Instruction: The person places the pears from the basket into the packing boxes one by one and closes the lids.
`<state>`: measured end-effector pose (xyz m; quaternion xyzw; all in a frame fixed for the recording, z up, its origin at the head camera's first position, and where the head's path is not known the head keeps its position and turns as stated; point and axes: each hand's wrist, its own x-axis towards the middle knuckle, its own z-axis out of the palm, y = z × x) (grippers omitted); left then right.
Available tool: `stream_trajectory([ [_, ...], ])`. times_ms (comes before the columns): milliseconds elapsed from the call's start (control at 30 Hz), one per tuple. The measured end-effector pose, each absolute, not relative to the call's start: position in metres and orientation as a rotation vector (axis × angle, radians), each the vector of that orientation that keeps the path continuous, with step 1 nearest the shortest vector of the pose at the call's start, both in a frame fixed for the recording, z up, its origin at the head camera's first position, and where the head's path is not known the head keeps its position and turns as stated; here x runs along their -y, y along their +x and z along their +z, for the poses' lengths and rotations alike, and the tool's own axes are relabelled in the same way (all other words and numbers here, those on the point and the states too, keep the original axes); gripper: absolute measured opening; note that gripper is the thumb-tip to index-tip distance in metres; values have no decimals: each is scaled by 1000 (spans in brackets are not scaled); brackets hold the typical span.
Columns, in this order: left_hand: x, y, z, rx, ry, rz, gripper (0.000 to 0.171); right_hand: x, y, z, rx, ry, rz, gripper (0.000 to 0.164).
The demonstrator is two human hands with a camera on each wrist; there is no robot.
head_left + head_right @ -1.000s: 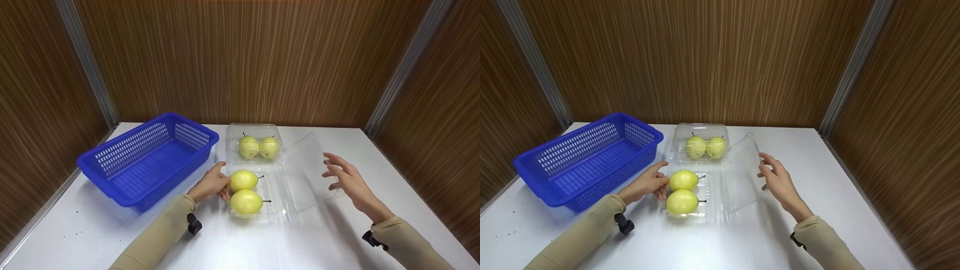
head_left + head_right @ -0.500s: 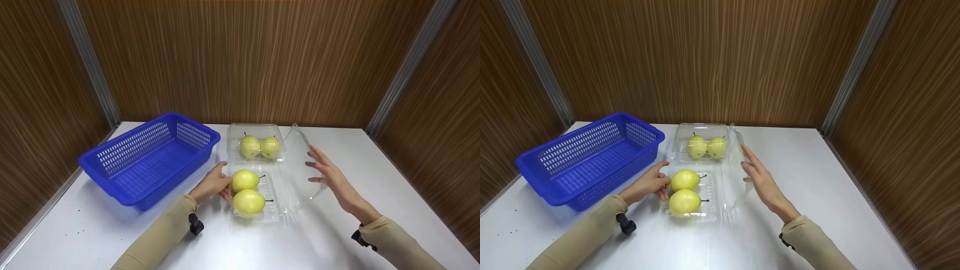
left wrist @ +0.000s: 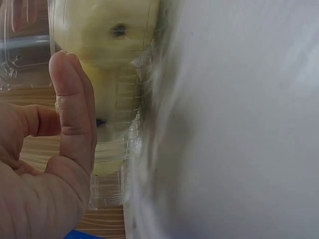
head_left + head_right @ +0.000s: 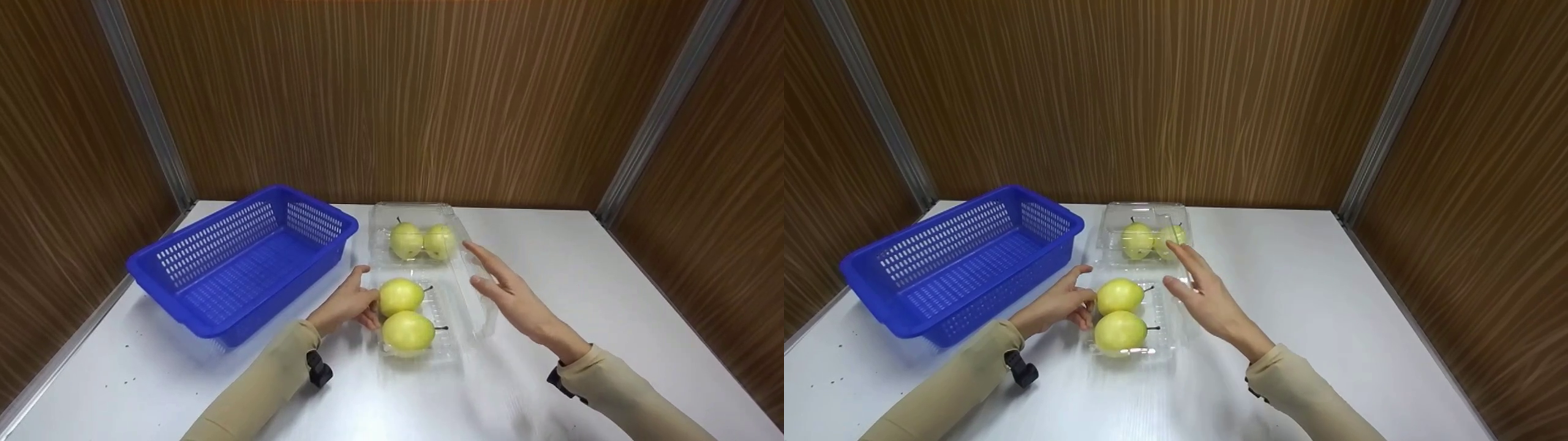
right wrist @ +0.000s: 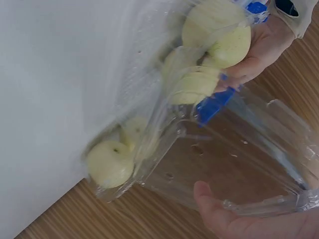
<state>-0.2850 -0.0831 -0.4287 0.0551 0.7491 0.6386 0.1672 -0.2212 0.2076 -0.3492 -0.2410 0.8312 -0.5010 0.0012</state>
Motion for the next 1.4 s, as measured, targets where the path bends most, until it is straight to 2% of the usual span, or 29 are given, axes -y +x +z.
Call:
stream_trajectory([
  [333,87,-289,-431,-2175,136,1789,58,-176,-217,-354,-2786,-932,-1366,56],
  [567,87,-292,-431,-2231,125,1806,57,-158,-212,-363,-2870,-953,-1176,54],
  [733,87,-294,-432,-2268,119,1813,53,-147,-209,-377,-2970,-1081,-927,54],
  [967,88,-294,-426,-2444,86,1762,43,-144,-208,-398,-3000,-1305,-683,46],
  [1100,89,-294,-424,-2471,51,1768,35,-145,-209,-405,-2988,-1345,-646,44],
  [1400,89,-304,-423,-2561,97,1695,31,-152,-212,-408,-2958,-1448,-588,43],
])
